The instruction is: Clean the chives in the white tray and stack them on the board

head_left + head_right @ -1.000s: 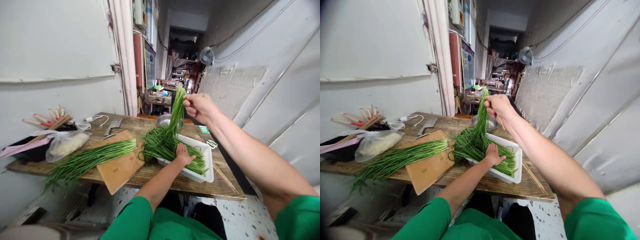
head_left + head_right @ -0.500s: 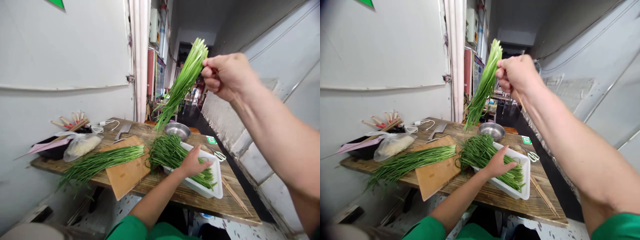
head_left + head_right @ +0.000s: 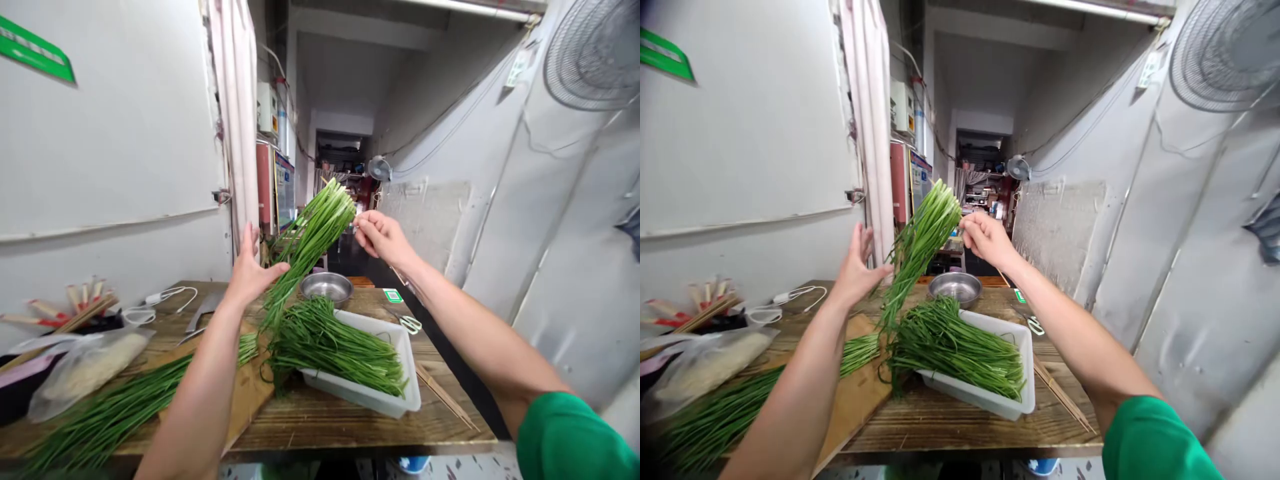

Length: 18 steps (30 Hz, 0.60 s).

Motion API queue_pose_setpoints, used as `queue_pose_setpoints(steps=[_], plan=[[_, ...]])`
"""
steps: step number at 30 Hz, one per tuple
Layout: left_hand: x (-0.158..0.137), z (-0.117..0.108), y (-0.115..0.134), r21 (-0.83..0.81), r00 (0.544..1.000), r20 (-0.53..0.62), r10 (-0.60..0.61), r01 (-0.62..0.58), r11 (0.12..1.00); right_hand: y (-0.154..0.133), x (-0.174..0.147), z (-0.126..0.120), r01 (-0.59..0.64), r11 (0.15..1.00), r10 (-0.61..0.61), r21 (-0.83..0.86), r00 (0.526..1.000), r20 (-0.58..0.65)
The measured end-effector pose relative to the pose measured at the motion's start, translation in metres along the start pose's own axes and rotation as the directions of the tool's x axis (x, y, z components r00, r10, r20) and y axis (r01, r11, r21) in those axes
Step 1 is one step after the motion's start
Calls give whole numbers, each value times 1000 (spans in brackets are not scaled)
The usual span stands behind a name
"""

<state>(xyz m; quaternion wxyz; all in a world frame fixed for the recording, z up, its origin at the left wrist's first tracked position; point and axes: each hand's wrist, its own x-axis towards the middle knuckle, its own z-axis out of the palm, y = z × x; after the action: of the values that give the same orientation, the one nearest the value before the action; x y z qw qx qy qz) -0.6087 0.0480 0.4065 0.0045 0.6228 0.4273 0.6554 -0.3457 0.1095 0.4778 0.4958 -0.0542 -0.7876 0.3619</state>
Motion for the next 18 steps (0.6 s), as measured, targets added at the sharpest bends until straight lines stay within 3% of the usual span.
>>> queue_pose_setpoints(steps=[2, 4, 8, 11, 13, 15, 18], plan=[[27, -1, -14, -107, 953, 294, -67, 103, 989, 5, -8, -4, 13, 999, -12, -46, 1000, 17], [41, 1, -24, -128, 838, 531, -127, 227, 965, 6, -14, -6, 34, 996, -33, -82, 999, 15], [32, 13, -29, -144, 671, 725, -153, 366, 920, 5, -21, -2, 54, 994, -55, -100, 998, -14], [2, 21, -21, -252, 476, 877, -63, 569, 783, 11, -21, 7, 38, 996, -40, -83, 999, -19], [-20, 17, -15, -232, 359, 932, -43, 683, 692, 20, -21, 15, 14, 996, -16, -87, 1000, -23], [-41, 2, -12, -148, 312, 940, -139, 739, 657, 33, -22, 26, -23, 995, 20, -95, 999, -33], [-66, -39, -19, -47, 345, 872, -347, 766, 641, 60, -25, 51, -110, 992, 106, -64, 992, -66]])
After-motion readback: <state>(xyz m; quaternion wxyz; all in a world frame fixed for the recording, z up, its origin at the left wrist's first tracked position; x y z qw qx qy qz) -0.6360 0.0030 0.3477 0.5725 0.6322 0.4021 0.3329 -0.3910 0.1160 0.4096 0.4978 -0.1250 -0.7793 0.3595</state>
